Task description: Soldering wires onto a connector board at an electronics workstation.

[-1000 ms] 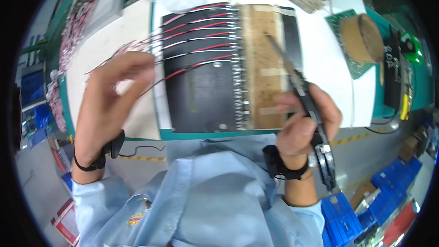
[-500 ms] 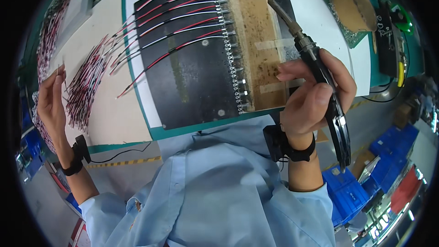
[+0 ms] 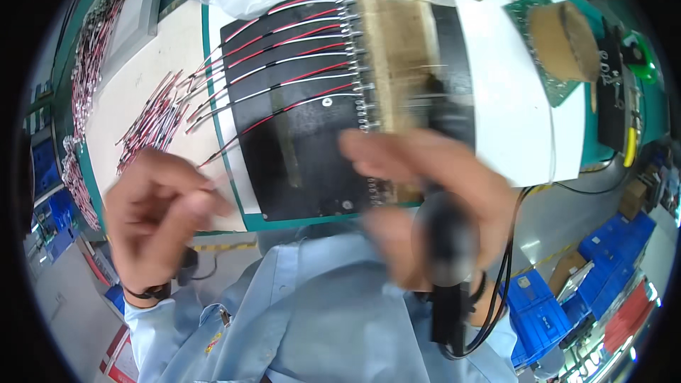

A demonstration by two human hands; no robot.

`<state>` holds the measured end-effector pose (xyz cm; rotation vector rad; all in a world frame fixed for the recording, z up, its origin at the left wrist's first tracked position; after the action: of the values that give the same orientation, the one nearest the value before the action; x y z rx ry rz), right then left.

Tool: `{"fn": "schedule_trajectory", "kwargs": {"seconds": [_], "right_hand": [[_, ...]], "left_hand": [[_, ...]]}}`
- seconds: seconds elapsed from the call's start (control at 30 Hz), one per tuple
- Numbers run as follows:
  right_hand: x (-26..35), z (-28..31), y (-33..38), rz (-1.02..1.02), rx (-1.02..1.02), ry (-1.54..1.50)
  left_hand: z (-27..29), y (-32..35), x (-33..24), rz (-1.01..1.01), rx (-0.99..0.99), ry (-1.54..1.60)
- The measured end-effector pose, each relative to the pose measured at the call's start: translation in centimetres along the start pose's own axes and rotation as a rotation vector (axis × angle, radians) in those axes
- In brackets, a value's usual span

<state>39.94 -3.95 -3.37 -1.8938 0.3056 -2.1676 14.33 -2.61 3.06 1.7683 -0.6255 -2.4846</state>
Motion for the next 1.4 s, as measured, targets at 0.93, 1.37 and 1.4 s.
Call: {"fn": "schedule_trajectory", "kwargs": {"seconds": [0.93, 1.37, 1.4], "right_hand": [[2.5, 0.0, 1.5, 0.030, 0.184, 0.067], [2.8, -0.3, 1.6, 0.127, 0.250, 0.026], [2.8, -0.3, 1.8, 0.118, 0.248, 0.051]], "left_hand": [[-6.1, -0.5, 0.2, 0.126, 0.327, 0.571], [-5.9, 1.3, -0.2, 0.076, 0.214, 0.415], [-6.1, 1.4, -0.2, 0.036, 0.185, 0.378]]}}
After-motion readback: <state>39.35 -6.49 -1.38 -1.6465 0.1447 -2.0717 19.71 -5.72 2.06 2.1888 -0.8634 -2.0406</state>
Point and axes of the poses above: each hand's wrist, its own y-axis away from the middle knuckle, its own z-axis out of the back of the hand, x = y × z, the point moved 1 cm from there along -y, towards the middle knuckle, and after that the axes turned 1 degree about y, right-handed, at the moved point
